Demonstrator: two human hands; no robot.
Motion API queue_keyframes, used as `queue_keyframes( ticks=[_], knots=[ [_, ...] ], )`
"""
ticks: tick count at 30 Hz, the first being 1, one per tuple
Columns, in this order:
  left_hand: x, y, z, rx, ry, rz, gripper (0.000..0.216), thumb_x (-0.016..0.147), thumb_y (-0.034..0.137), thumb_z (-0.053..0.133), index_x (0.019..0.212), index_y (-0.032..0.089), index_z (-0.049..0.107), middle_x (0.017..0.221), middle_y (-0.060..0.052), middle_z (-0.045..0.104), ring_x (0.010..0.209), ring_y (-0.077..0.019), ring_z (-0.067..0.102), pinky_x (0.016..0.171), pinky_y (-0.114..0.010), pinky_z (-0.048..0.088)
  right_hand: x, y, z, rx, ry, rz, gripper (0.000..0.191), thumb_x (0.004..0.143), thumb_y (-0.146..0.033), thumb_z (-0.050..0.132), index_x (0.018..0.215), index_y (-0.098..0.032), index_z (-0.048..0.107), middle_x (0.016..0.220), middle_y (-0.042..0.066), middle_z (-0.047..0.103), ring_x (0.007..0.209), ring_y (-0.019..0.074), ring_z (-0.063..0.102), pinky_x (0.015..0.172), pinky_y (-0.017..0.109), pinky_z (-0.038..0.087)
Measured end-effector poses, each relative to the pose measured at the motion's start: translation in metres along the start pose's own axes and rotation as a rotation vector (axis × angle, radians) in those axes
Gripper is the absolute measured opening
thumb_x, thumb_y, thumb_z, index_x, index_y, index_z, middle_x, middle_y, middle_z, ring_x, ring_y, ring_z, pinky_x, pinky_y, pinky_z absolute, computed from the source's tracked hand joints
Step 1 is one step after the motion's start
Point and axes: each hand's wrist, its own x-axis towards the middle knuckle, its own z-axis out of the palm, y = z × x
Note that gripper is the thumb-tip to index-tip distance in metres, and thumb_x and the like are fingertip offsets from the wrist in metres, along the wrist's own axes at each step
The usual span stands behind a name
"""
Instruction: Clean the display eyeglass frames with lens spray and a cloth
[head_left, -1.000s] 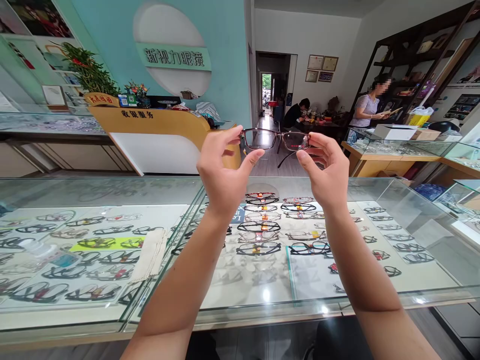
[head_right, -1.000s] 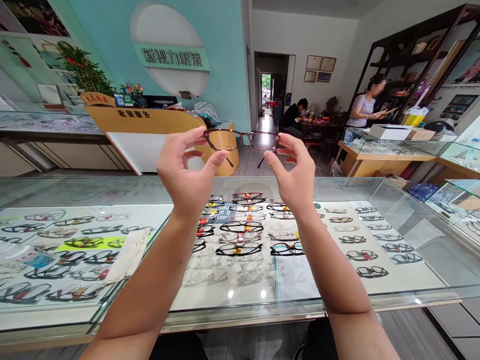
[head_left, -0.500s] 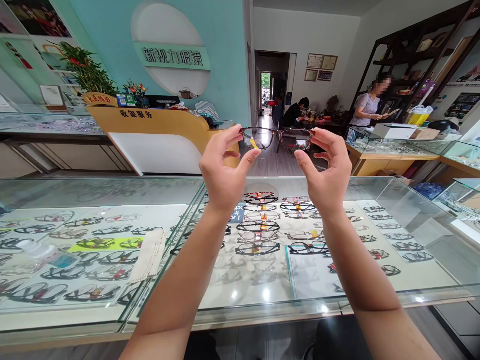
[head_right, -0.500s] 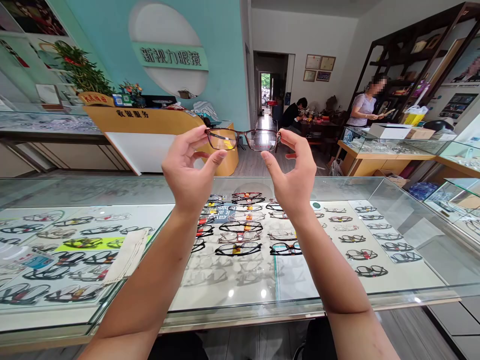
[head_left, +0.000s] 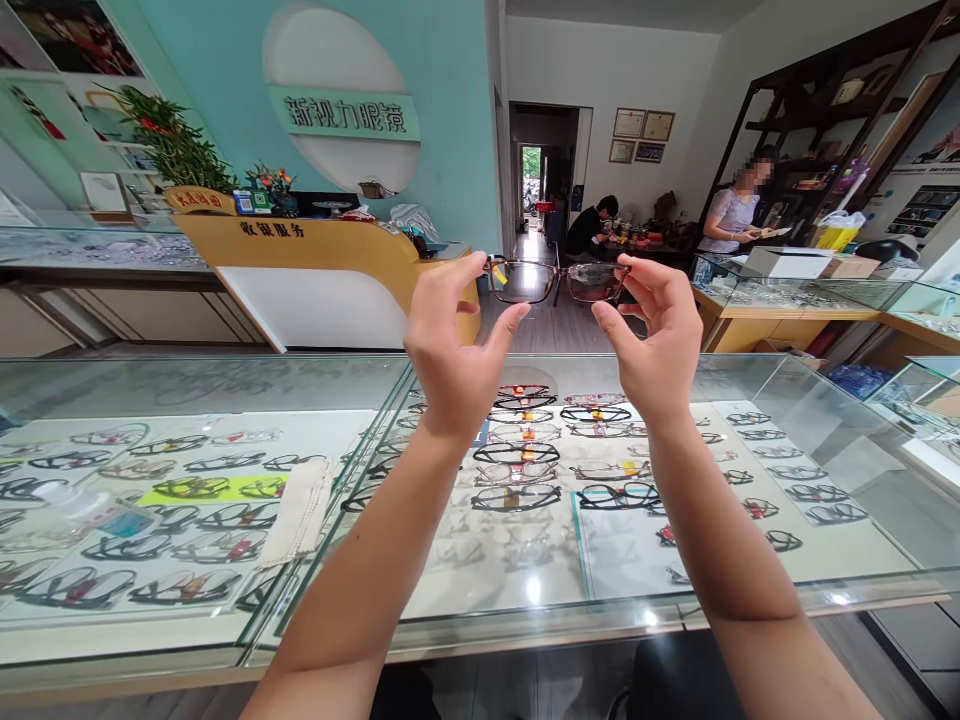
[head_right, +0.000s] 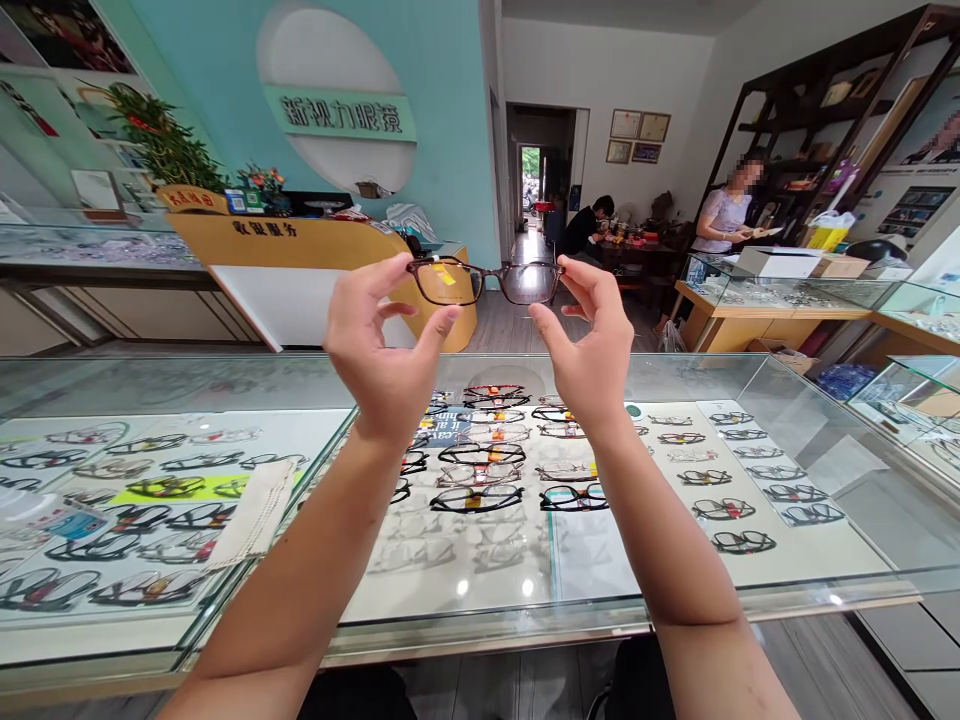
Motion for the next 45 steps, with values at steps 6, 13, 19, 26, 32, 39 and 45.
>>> queue_keyframes(
  ticks=[6,13,19,26,32,39,45],
  knots=[
    [-0.003,0.011,0.000,0.052,0.009,0.023,0.053,0.097,0.053,0.084,0.142,0.030,0.068,0.137,-0.013,0.073,0.129,-0.0338,0.069,0.095,-0.047,0.062,0.006,0.008,-0.004,0.051,-0.061,0.010,0.053,0.097,-0.057,0.081,0.143,-0.035,0.064,0.157,0.010,0.068,0.148,0.0323,0.067,0.118,0.052,0.062],
    [-0.004,0.013,0.001,0.072,0.040,0.064,0.051,0.098,0.052,0.083,0.140,0.029,0.068,0.133,-0.012,0.073,0.129,-0.0332,0.069,0.095,-0.045,0.061,0.007,0.012,-0.003,0.058,-0.069,0.005,0.053,0.097,-0.054,0.081,0.143,-0.035,0.064,0.156,0.010,0.069,0.146,0.0316,0.068,0.117,0.052,0.062],
    [-0.004,0.006,0.004,-0.045,0.005,-0.068,0.057,0.097,0.056,0.084,0.144,0.029,0.067,0.136,-0.011,0.071,0.128,-0.0304,0.071,0.091,-0.041,0.063,0.003,0.006,-0.002,-0.032,-0.003,-0.030,0.051,0.099,-0.058,0.077,0.144,-0.036,0.065,0.147,0.009,0.071,0.139,0.0321,0.069,0.114,0.054,0.063],
    [-0.003,0.001,0.004,-0.165,-0.070,-0.199,0.052,0.099,0.052,0.084,0.143,0.030,0.069,0.137,-0.012,0.074,0.126,-0.0263,0.075,0.093,-0.038,0.067,-0.001,-0.004,-0.002,-0.090,0.058,-0.046,0.050,0.100,-0.060,0.076,0.142,-0.036,0.067,0.142,0.009,0.070,0.135,0.0330,0.067,0.111,0.055,0.062],
    [-0.003,0.001,0.004,-0.155,-0.072,-0.217,0.048,0.100,0.052,0.083,0.140,0.030,0.070,0.133,-0.012,0.076,0.123,-0.0243,0.075,0.095,-0.038,0.067,-0.002,-0.003,-0.002,-0.090,0.049,-0.019,0.051,0.100,-0.062,0.075,0.143,-0.035,0.067,0.141,0.010,0.070,0.131,0.0327,0.068,0.111,0.056,0.061],
    [-0.003,0.011,0.004,-0.040,0.005,-0.125,0.046,0.099,0.052,0.083,0.136,0.029,0.071,0.126,-0.010,0.075,0.114,-0.0244,0.074,0.088,-0.039,0.065,0.000,0.003,-0.002,-0.101,0.028,-0.032,0.047,0.102,-0.058,0.074,0.142,-0.034,0.068,0.141,0.009,0.073,0.128,0.0303,0.071,0.106,0.052,0.064],
    [-0.003,0.021,0.001,0.065,0.089,-0.019,0.046,0.096,0.052,0.086,0.132,0.028,0.072,0.114,-0.008,0.073,0.105,-0.0255,0.072,0.085,-0.041,0.061,0.002,0.009,0.002,-0.030,-0.036,0.054,0.048,0.101,-0.061,0.075,0.140,-0.033,0.071,0.142,0.009,0.077,0.130,0.0294,0.073,0.108,0.051,0.064]
  ],
)
